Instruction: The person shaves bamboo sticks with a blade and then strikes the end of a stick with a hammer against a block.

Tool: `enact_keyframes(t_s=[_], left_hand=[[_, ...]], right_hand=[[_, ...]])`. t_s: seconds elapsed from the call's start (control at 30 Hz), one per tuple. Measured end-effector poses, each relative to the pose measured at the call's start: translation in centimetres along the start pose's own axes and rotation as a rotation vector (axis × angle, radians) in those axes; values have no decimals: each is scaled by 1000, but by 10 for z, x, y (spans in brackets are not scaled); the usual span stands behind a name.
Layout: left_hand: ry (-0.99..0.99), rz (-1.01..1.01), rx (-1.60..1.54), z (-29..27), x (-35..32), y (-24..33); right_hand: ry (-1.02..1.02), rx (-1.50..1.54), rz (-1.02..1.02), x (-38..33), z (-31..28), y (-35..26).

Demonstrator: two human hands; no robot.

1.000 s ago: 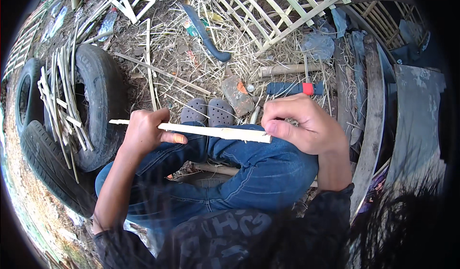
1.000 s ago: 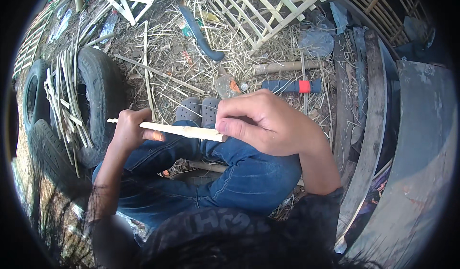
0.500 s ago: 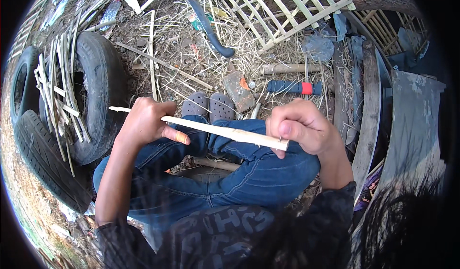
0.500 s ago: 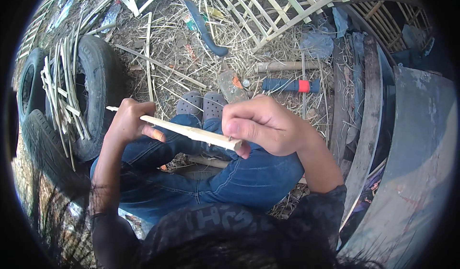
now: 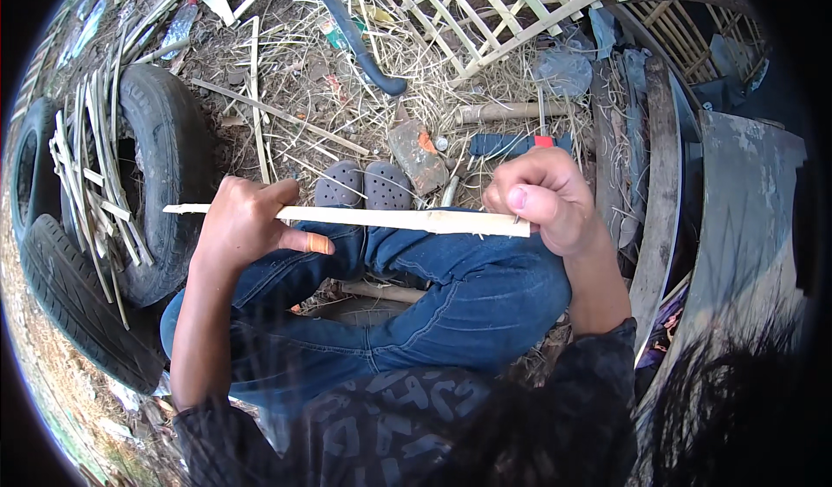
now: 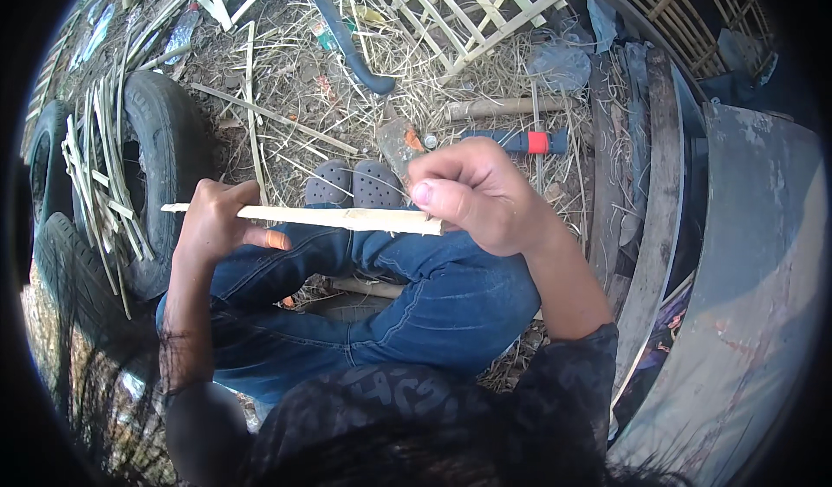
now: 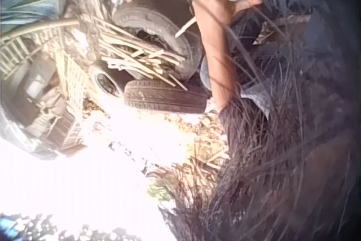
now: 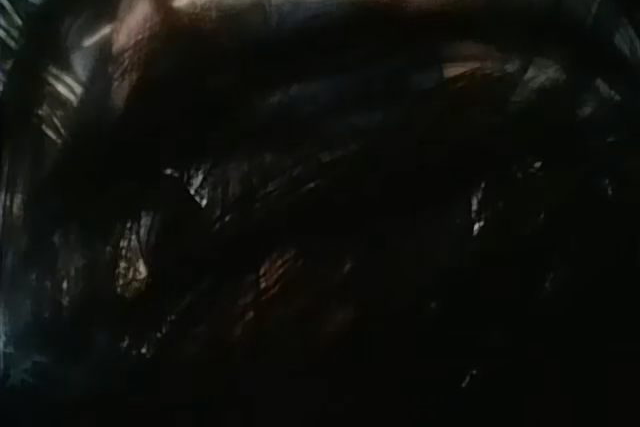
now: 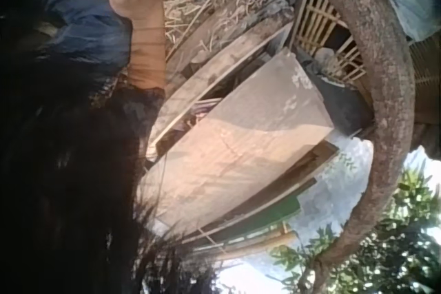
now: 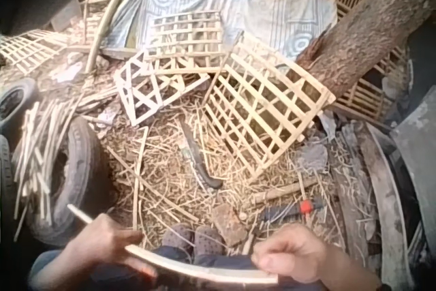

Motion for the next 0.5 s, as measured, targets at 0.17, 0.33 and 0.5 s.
enact_keyframes(t_s=[0.17, 0.33, 0.5], left_hand=[[-38, -56, 186, -7, 0, 8], [-130, -153, 240, -29, 6, 28], [-254, -331, 92, -34, 1, 59]], right_hand=[[-143, -410, 197, -5, -15, 16], [221, -1078, 133, -5, -22, 9], [523, -1430, -61, -4, -11, -16]])
Point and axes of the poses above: each hand's wrist, its own x-axis towards the middle knuckle, its own z-axis out of the palm, y = z × x, the point moved 6 cm from there along x, towards the middle knuckle
